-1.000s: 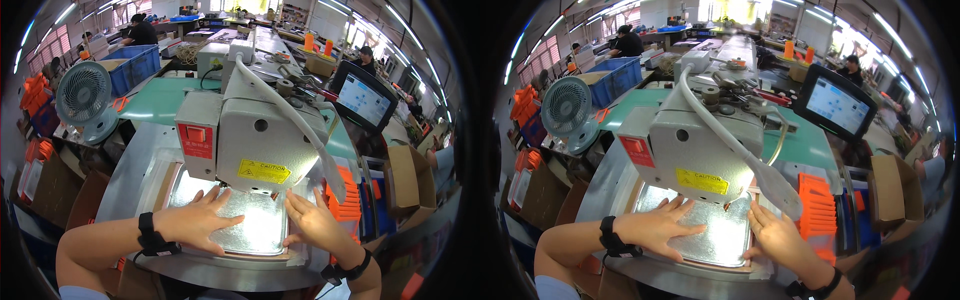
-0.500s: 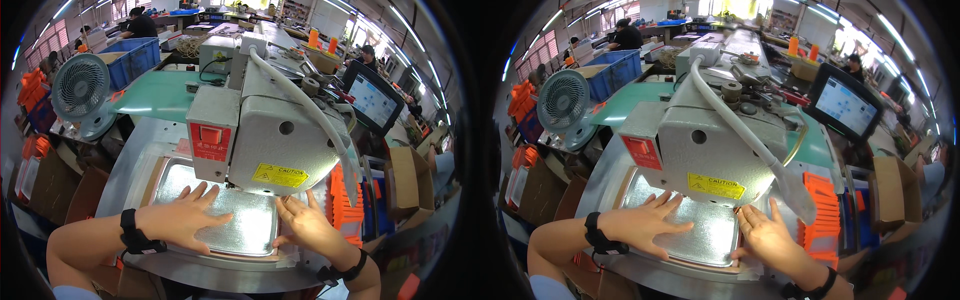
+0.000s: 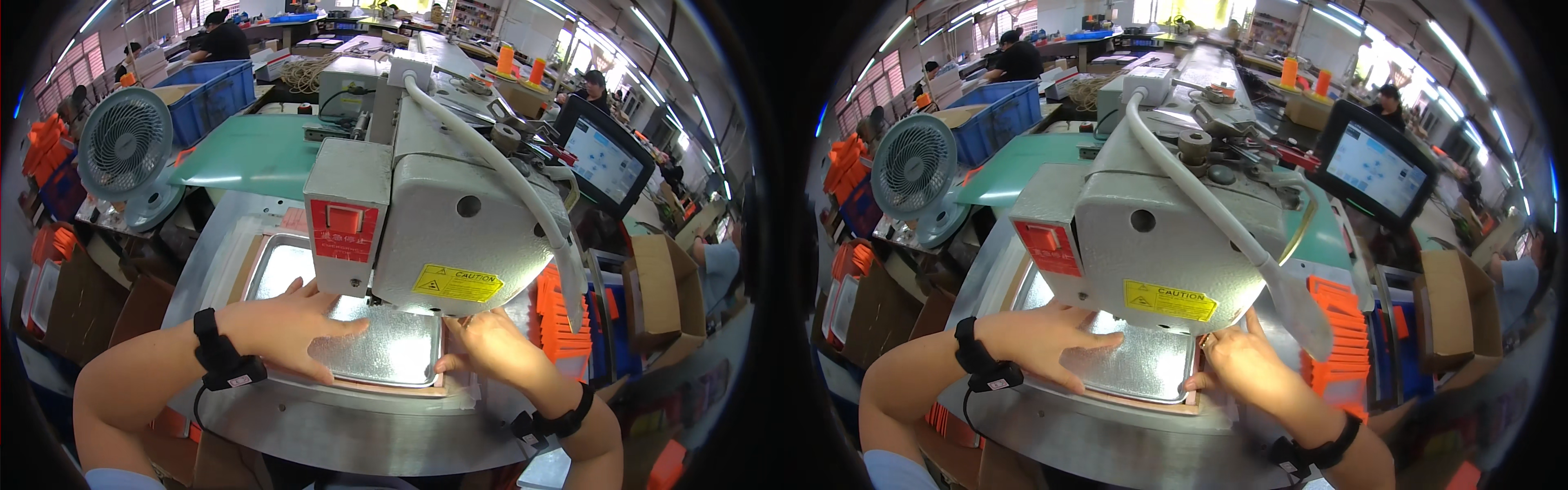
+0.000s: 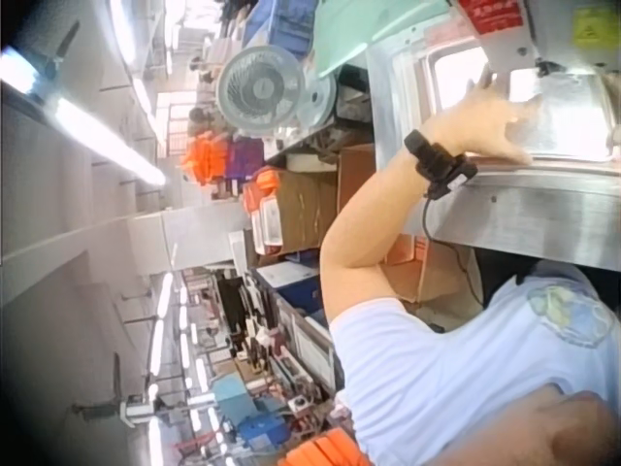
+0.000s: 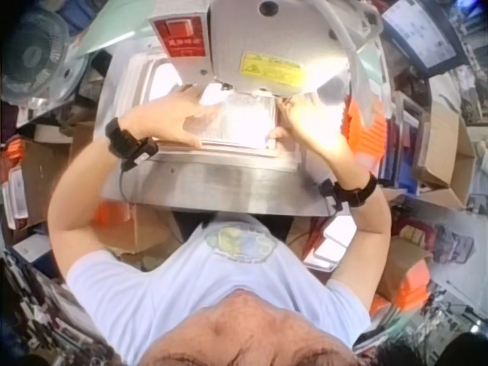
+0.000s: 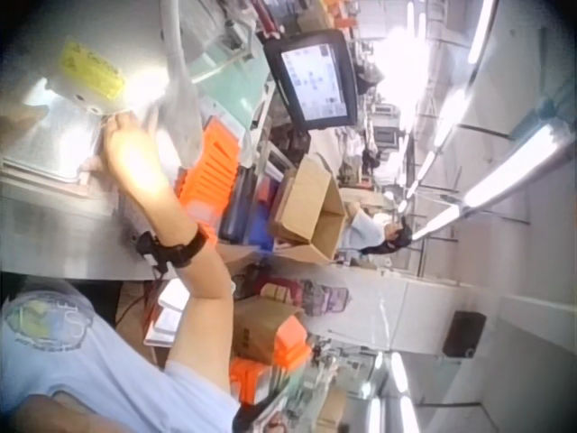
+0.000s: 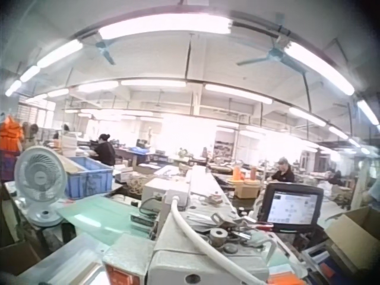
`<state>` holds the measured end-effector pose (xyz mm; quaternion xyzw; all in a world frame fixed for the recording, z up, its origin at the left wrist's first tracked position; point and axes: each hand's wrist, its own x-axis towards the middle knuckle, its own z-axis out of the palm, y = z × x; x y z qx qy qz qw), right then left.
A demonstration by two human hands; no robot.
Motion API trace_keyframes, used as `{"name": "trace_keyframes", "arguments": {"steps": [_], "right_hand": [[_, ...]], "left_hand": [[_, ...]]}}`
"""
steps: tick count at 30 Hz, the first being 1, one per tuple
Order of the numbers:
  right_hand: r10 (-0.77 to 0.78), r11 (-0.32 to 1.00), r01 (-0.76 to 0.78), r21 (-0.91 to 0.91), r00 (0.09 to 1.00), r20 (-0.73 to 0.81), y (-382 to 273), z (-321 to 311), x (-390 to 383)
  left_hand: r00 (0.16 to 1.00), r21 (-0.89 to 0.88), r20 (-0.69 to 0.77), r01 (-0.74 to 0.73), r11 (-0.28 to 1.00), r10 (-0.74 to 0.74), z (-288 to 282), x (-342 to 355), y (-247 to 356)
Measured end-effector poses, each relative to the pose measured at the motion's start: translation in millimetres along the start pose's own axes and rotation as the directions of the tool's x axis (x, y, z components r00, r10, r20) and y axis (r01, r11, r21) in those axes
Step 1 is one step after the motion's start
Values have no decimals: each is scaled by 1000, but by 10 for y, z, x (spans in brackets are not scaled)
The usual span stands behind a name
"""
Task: Operator is using an automated industrial sewing or heat-pressing machine to assemble orange medical or emergency kit components.
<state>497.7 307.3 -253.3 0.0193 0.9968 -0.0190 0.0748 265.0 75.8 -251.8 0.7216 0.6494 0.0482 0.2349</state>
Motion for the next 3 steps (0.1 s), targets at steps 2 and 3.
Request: {"name": "trace_keyframes", "arguments": {"steps": [2, 3], "right_hand": [[5, 1000, -5, -5, 1000, -1, 60, 24, 43], [5, 1000, -5, 8, 1000, -25, 103, 49, 48]], "left_hand": [[995, -66, 87, 58, 996, -52, -58, 64, -44], [988, -97, 132, 89, 991, -75, -100, 103, -67]]}}
